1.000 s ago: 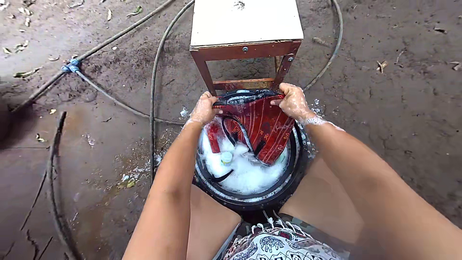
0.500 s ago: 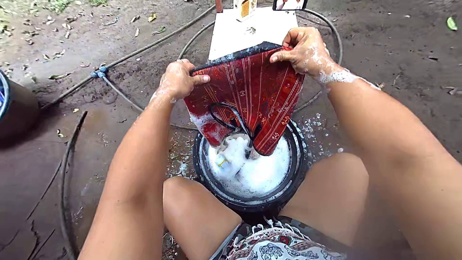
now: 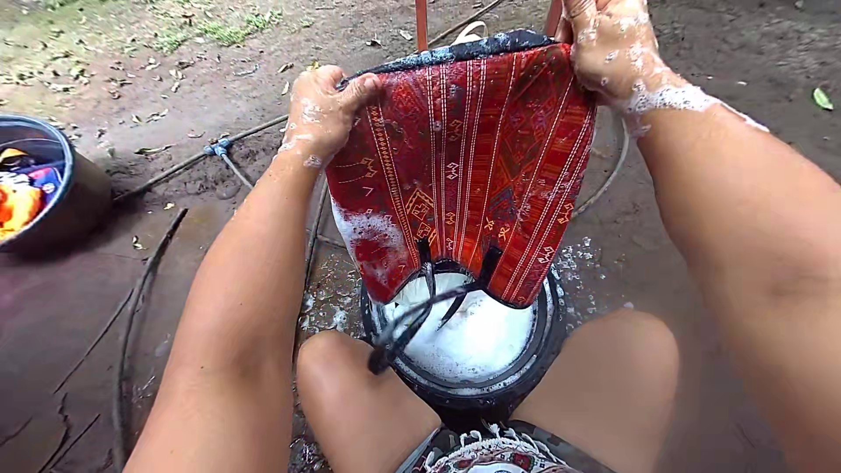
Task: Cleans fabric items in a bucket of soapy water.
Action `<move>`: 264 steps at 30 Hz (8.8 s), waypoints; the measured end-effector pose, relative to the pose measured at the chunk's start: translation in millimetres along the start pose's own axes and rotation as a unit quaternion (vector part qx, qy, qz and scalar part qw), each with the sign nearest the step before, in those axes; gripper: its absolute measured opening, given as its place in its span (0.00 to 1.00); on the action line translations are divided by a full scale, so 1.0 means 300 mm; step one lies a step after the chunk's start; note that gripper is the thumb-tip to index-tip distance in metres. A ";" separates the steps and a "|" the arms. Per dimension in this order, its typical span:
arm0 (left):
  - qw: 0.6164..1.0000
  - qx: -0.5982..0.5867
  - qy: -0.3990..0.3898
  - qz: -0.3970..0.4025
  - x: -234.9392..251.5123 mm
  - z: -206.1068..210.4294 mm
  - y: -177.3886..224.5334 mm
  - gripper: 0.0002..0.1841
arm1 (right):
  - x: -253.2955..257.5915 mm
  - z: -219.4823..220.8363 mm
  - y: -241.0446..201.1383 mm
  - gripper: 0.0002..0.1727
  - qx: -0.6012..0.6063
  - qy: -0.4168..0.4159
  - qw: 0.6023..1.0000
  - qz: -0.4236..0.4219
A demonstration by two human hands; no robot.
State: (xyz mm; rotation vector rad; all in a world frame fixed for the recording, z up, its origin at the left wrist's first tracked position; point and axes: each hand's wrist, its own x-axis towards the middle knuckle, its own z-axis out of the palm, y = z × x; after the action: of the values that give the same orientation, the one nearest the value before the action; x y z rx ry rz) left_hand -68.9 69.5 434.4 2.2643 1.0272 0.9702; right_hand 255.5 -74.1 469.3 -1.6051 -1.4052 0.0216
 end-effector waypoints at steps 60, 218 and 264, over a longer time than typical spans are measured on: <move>0.987 0.123 -0.083 -0.058 -0.134 0.329 -0.227 0.21 | -0.574 0.258 -0.090 0.35 -0.206 -0.187 0.948 0.155; 0.912 -0.132 -0.331 0.205 -0.463 0.709 0.121 0.33 | -1.053 0.231 0.296 0.21 0.083 0.225 0.965 0.105; 0.915 -0.257 -0.234 -0.206 -0.645 0.552 0.027 0.17 | -1.031 0.229 0.170 0.24 0.043 0.034 0.998 0.006</move>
State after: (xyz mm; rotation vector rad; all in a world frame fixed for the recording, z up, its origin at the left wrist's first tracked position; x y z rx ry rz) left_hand -30.6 -107.0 254.6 1.6319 0.8552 0.4143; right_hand 151.1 -262.0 230.9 -1.5294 -1.3250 0.0342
